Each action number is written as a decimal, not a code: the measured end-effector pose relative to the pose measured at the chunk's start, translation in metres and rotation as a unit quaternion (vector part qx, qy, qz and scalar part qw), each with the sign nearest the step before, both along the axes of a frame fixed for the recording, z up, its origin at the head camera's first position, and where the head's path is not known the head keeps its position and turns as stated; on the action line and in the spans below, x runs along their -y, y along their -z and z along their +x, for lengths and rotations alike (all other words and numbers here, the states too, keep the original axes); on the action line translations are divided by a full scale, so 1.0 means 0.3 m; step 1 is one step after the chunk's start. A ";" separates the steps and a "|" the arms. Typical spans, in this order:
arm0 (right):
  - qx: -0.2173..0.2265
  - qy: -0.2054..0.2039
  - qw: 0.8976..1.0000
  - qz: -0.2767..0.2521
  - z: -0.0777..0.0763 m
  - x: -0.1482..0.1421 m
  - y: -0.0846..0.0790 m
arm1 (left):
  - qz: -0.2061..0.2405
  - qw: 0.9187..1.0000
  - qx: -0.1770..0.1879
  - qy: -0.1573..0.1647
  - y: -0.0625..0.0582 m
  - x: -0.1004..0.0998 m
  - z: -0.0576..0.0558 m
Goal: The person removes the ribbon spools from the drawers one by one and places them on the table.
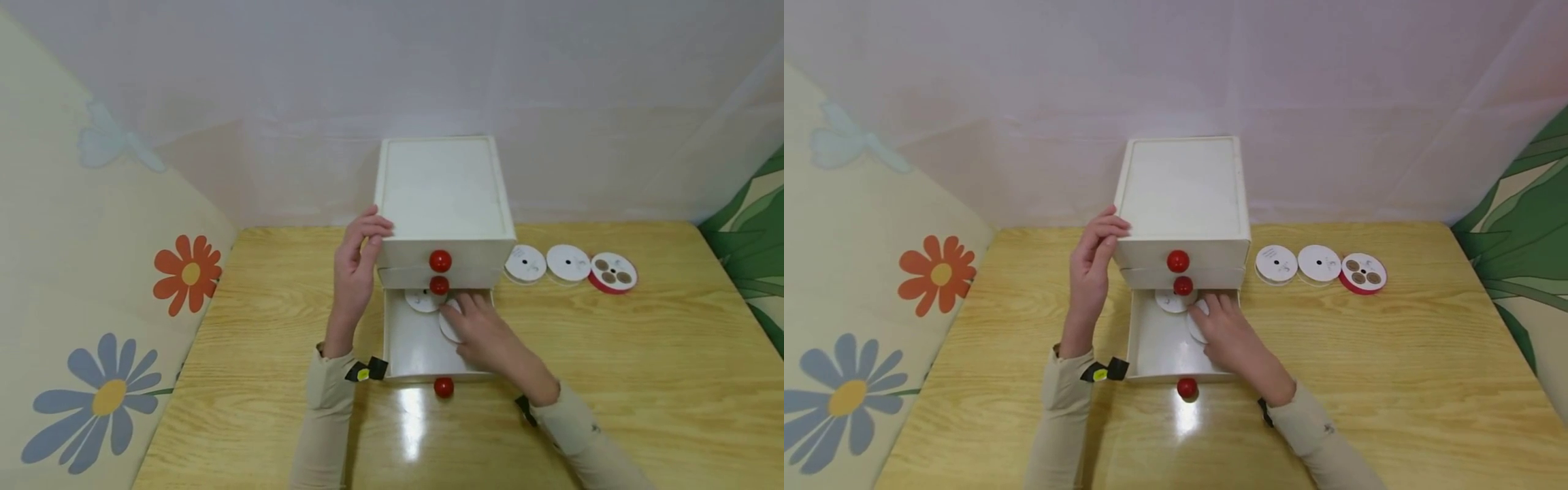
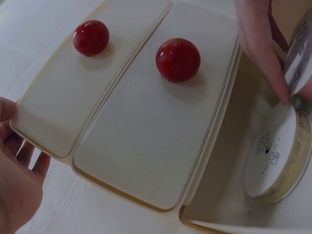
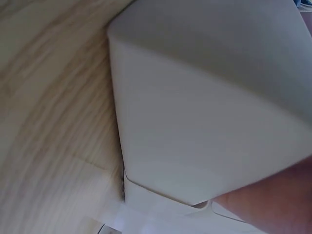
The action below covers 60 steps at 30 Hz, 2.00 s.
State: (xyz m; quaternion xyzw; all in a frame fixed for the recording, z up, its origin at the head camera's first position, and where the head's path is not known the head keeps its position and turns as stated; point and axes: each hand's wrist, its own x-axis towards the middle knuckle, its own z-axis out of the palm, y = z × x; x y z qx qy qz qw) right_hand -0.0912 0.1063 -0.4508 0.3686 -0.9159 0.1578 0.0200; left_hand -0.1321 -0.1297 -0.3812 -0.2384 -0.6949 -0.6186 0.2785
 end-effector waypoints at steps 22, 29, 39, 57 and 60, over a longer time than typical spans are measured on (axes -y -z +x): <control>0.171 -0.014 0.974 -0.146 0.003 -0.006 -0.054 | -0.001 1.000 0.001 -0.002 -0.007 0.000 -0.003; 0.246 -0.016 0.939 -0.241 0.008 -0.015 -0.085 | 0.003 1.000 -0.007 -0.002 -0.008 -0.001 -0.006; 0.278 -0.048 0.906 -0.316 0.025 -0.028 -0.127 | 0.001 1.000 -0.010 0.002 -0.003 -0.002 -0.008; 0.309 -0.047 0.900 -0.304 0.032 -0.075 -0.161 | 0.000 1.000 -0.005 -0.003 -0.004 -0.002 -0.005; 0.328 -0.029 0.891 -0.313 0.032 -0.083 -0.167 | 0.002 1.000 -0.001 -0.004 -0.004 -0.002 -0.004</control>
